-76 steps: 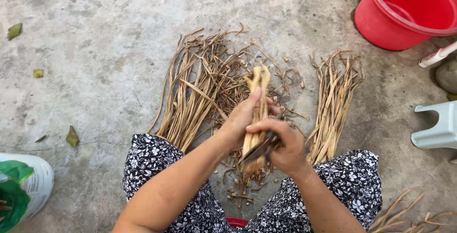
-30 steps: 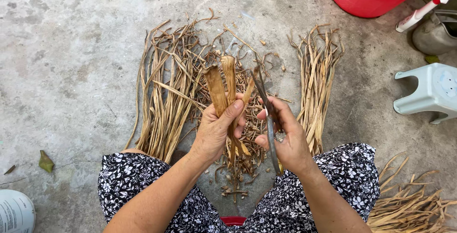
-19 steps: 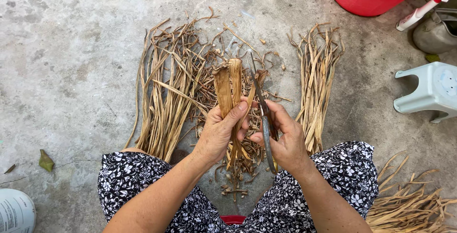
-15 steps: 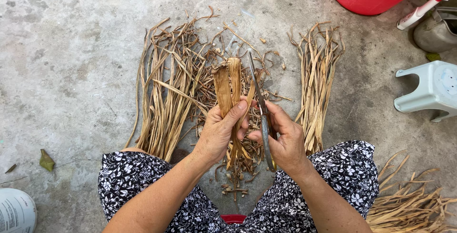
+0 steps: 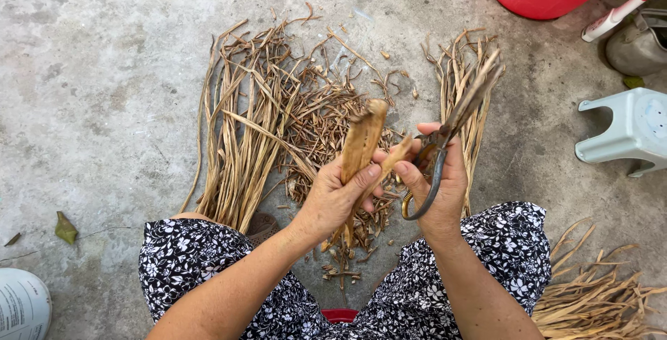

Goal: The person sits on a low stool on a concrete surface and trims the ends off bundles of dried plant stalks using scissors. They cut pieces from the stalks, drop the trimmed-off bits onto a growing pile in front of them, and set the trimmed stalks into separate bundles beside them.

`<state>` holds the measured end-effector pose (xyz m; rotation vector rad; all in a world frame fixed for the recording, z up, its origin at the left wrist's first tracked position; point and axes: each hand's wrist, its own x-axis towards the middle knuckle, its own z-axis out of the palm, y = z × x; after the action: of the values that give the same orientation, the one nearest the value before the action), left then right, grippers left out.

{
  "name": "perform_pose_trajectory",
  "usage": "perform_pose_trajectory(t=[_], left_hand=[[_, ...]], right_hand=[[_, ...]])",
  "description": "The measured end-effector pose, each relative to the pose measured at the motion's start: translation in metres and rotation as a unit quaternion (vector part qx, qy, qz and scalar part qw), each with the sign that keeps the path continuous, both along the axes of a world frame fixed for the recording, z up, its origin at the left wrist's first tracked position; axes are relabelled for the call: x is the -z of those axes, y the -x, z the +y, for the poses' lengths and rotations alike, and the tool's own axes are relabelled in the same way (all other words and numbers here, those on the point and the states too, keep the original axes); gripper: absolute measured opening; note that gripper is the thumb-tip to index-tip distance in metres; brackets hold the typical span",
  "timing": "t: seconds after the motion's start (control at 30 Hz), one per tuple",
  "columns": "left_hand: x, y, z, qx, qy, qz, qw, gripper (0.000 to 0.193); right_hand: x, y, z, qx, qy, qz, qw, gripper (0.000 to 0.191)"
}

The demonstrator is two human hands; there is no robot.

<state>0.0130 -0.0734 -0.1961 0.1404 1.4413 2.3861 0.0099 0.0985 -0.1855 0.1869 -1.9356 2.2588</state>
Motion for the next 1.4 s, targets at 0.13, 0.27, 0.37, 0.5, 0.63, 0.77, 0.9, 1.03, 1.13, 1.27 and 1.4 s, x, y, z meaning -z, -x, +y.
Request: perform_pose_trajectory(t=[0.13, 0.27, 0.37, 0.5, 0.63, 0.77, 0.9, 1.03, 1.13, 1.27, 1.4], left_hand=[[0.002, -0.005, 0.007, 0.051, 0.031, 0.000, 0.998, 0.039], [0.007, -0.009, 0.005, 0.090, 0.067, -0.012, 0.994, 0.036], [0.012, -0.009, -0.002, 0.078, 0.079, -0.014, 0.994, 0.033], [0.014, -0.005, 0.005, 0.074, 0.078, 0.008, 0.994, 0.031], [0.009, -0.009, 0.012, 0.082, 0.165, 0.024, 0.983, 0.042], [0.003, -0.007, 0.008, 0.100, 0.131, 0.030, 0.986, 0.047], [0.001, -0.007, 0.007, 0.107, -0.121, -0.170, 0.972, 0.053], [0.006, -0.010, 0.008, 0.066, -0.090, -0.117, 0.987, 0.048], [0.012, -0.011, 0.011, 0.030, -0.061, -0.052, 0.996, 0.038], [0.017, -0.005, 0.008, -0.043, -0.094, -0.088, 0.991, 0.026], [0.016, 0.002, 0.002, -0.079, -0.127, -0.117, 0.982, 0.027]], right_hand=[[-0.005, 0.001, 0.004, 0.037, -0.001, -0.038, 0.999, 0.050], [-0.005, 0.006, 0.005, 0.038, 0.007, -0.060, 0.997, 0.049], [-0.001, 0.005, 0.000, 0.040, -0.021, -0.024, 0.999, 0.054], [-0.002, 0.002, 0.009, 0.051, -0.006, 0.031, 0.998, 0.050], [-0.002, 0.002, 0.012, 0.038, 0.003, -0.024, 0.999, 0.051], [0.000, 0.006, 0.008, 0.029, 0.037, -0.044, 0.998, 0.049], [0.001, 0.007, 0.012, -0.018, 0.128, -0.087, 0.988, 0.045], [0.002, 0.010, 0.013, -0.021, 0.141, -0.098, 0.985, 0.047], [0.002, 0.007, 0.009, -0.018, 0.080, -0.071, 0.994, 0.047], [-0.001, 0.002, 0.006, -0.054, -0.067, 0.018, 0.996, 0.061], [0.001, 0.002, 0.002, -0.080, -0.196, -0.015, 0.977, 0.074]])
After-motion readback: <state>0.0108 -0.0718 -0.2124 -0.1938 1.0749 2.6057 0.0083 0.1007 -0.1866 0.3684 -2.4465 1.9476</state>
